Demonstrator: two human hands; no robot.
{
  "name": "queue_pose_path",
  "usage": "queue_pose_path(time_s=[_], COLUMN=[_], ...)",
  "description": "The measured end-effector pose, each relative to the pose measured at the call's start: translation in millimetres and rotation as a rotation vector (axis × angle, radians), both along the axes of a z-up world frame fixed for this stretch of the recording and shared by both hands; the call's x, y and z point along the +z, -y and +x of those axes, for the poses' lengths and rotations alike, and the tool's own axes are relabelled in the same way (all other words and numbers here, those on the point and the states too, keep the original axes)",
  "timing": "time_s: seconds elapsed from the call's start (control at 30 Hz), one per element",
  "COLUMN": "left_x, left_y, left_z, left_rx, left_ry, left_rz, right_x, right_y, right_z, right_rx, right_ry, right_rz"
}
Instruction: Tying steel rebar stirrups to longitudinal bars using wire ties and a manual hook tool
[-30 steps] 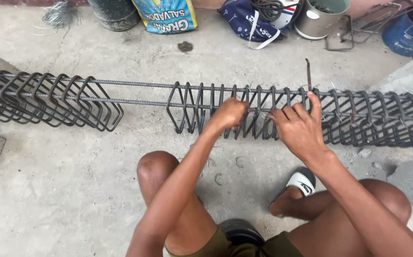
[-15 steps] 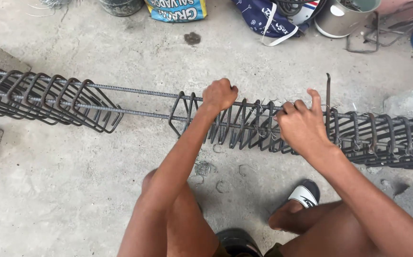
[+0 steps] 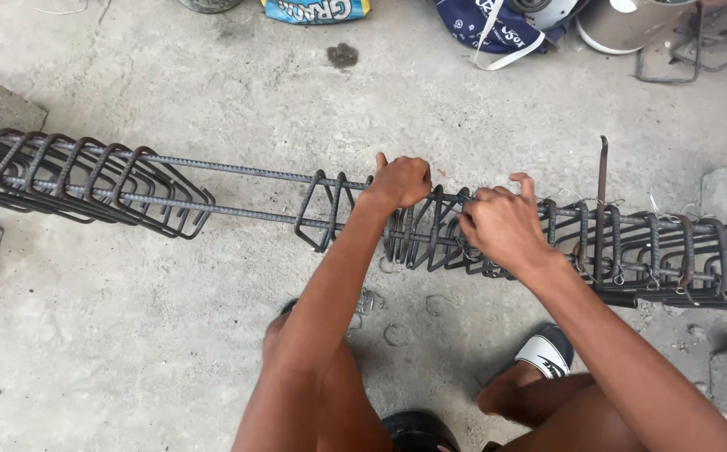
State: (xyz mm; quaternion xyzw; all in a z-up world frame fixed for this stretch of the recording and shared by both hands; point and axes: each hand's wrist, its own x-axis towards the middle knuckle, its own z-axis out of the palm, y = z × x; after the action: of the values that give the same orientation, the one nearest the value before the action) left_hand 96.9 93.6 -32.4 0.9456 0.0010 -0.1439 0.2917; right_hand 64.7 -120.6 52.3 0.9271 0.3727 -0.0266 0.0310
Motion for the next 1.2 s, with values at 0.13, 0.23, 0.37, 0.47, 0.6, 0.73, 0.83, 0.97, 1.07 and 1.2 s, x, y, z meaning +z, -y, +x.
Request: queue_pose_path(time_s=[0.13,0.23,0.37,0.47,0.6,0.73,0.83,0.97,1.07,1.2], left_x=[-4,-15,-28,-6,-9,-16,-19,-49,-34,-20], left_y=[2,2,-4,-4,-2,-6,-10,-10,-7,-1], left_z=[15,23,32,28,30,34,36,53,51,47], left_rx=[0.014,0.033,0.066,0.111,0.137,0.213,0.246,0.245,0.249,0.292], left_ry=[-0.092,-0.162,-0.215,-0.278,-0.286,-0.258,-0.259,-0.245,-0.216,-0.191], left_rz=[0.092,0.077,0.029,-0.005,-0.033,-0.125,-0.195,-0.218,-0.117,-0.124], right_x=[-24,-31,-19,-25,-34,-45,-40,-30,-17,-19], right_y=[-3,-3,-7,-4,-6,-10,-12,-16,-19,-21], right_z=[5,7,3,4,6,11,11,9,7,10], right_rx=[-0.025,-0.041,-0.045,-0.021,-0.010,0.028,0.046,0.055,0.068,0.067], right_ry=[0.008,0.023,-0.026,-0.009,0.004,0.041,0.034,0.012,0.010,0.045], right_rz=[0.070,0.110,0.095,0.099,0.105,0.124,0.093,-0.007,-0.017,-0.034])
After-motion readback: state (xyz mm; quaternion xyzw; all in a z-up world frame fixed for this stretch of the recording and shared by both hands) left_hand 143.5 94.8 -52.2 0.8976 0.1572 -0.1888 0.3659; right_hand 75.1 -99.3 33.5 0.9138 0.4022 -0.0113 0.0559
